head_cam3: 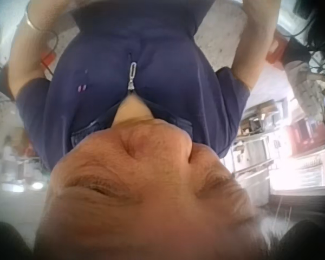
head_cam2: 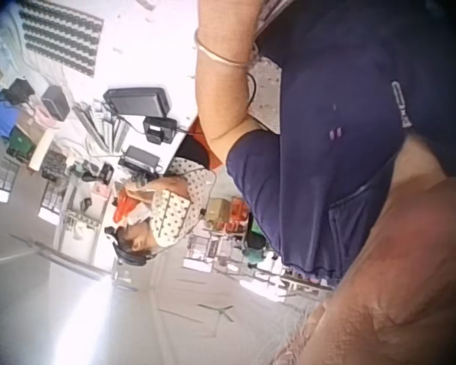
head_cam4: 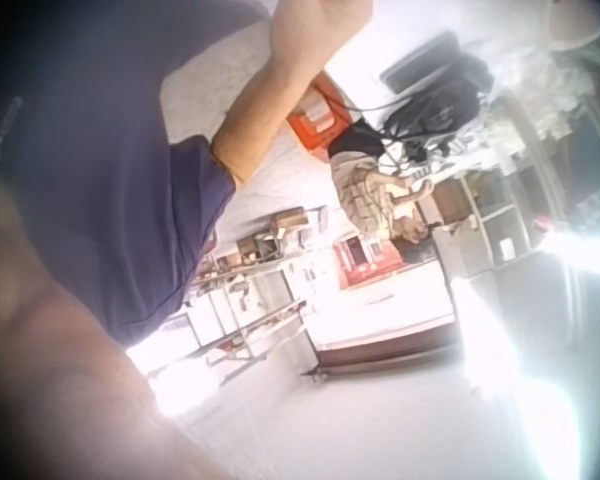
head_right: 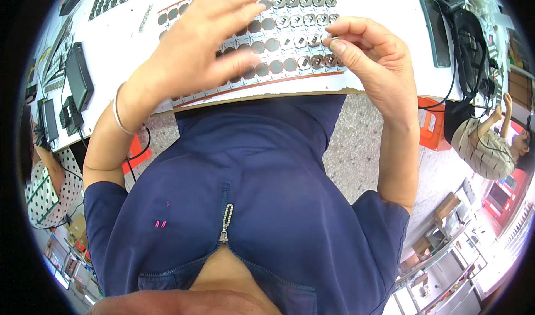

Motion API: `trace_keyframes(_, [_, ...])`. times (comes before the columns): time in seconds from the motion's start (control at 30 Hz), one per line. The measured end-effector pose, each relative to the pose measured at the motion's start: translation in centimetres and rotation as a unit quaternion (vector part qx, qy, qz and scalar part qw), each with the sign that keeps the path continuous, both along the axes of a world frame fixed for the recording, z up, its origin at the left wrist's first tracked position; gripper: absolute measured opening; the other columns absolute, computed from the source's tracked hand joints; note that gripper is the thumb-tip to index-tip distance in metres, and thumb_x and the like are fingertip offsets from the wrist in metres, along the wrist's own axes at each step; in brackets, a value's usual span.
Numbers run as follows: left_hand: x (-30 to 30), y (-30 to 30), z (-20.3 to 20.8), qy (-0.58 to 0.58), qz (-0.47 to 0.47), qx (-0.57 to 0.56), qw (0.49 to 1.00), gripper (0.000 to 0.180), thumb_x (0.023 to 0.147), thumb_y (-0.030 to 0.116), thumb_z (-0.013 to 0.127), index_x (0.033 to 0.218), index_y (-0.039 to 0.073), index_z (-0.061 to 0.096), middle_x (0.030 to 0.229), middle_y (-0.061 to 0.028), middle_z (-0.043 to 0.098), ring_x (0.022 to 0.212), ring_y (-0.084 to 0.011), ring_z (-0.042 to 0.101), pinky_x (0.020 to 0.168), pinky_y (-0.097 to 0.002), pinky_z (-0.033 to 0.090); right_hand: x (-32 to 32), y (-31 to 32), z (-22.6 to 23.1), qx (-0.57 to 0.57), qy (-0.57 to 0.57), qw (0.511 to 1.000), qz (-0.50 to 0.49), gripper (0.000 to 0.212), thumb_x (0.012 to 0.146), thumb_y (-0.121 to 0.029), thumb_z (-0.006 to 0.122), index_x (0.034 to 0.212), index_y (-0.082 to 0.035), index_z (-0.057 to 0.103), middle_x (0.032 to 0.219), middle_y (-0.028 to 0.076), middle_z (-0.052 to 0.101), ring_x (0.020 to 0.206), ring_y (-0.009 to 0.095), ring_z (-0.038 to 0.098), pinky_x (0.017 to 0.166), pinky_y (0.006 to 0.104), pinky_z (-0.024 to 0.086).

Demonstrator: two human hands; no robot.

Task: The person assembles small electronic components into an array of plastic housings on a tray by hand.

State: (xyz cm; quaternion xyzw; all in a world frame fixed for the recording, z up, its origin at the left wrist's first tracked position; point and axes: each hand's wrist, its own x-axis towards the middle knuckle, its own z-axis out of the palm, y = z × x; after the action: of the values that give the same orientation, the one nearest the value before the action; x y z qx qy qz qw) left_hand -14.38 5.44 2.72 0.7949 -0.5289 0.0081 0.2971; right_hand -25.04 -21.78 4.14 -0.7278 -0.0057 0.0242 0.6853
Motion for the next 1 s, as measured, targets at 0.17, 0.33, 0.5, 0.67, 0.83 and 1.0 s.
trace_keyframes(0.17, [-1.8,0.1,-2.1,-0.055,0.002,0.125,0.991,0.088,0.085,0.061,0.066,0.142,-0.004,0.046,0.146,-0.0307,0.041,0.138,-0.0492,0.034,0.109,-0.0700,0.021,-0.2,0.8,-0.4,-0.030,0.079,0.996,0.038,0.017,0.094,-0.002,0.068,0.110,0.001,0.071,0.097,0.005,0.072,0.090,0.010,0.069,0.077,0.0222,0.055])
trace_keyframes(0.33, [-2.0,-0.1,-2.7,-0.063,0.011,0.111,0.992,0.088,0.085,0.062,0.066,0.141,-0.004,0.046,0.144,-0.0306,0.043,0.136,-0.0490,0.036,0.109,-0.0690,0.023,-0.3,3.6,0.0,-0.140,0.156,0.978,0.008,0.016,0.091,-0.002,0.068,0.107,0.001,0.071,0.090,0.005,0.071,0.078,0.009,0.069,0.068,0.0221,0.055])
trace_keyframes(0.5, [-2.2,0.2,-3.0,-0.088,0.016,0.095,0.991,0.088,0.084,0.060,0.067,0.141,-0.005,0.046,0.143,-0.0305,0.043,0.137,-0.0492,0.035,0.109,-0.0693,0.022,-0.2,4.8,-0.8,-0.186,0.129,0.974,-0.022,0.013,0.090,-0.003,0.069,0.102,0.002,0.070,0.082,0.005,0.069,0.072,0.008,0.067,0.064,0.0224,0.055])
trace_keyframes(0.67, [-2.5,0.2,-3.1,-0.086,0.023,0.084,0.992,0.087,0.085,0.059,0.068,0.140,-0.005,0.047,0.143,-0.0304,0.043,0.137,-0.0491,0.035,0.109,-0.0696,0.022,-0.4,5.0,-0.8,-0.289,0.078,0.954,0.005,0.010,0.089,-0.003,0.069,0.098,0.000,0.070,0.080,0.006,0.070,0.065,0.006,0.063,0.061,0.0224,0.052])
trace_keyframes(0.83, [-2.5,0.2,-3.2,-0.076,0.026,0.081,0.993,0.086,0.085,0.059,0.067,0.140,-0.005,0.047,0.143,-0.0304,0.043,0.137,-0.0487,0.035,0.109,-0.0696,0.022,-0.7,5.1,-2.0,-0.410,-0.085,0.908,-0.004,0.012,0.084,-0.006,0.074,0.096,-0.004,0.073,0.086,0.006,0.068,0.075,0.016,0.063,0.069,0.0307,0.052])
trace_keyframes(1.0, [-2.4,0.1,-3.3,-0.069,0.027,0.075,0.994,0.084,0.087,0.059,0.065,0.139,-0.005,0.048,0.143,-0.0306,0.043,0.137,-0.0483,0.037,0.109,-0.0697,0.022,-2.1,5.9,-3.2,-0.472,-0.169,0.862,-0.074,0.021,0.079,-0.008,0.080,0.099,-0.007,0.076,0.093,0.005,0.065,0.091,0.025,0.060,0.082,0.0357,0.049])
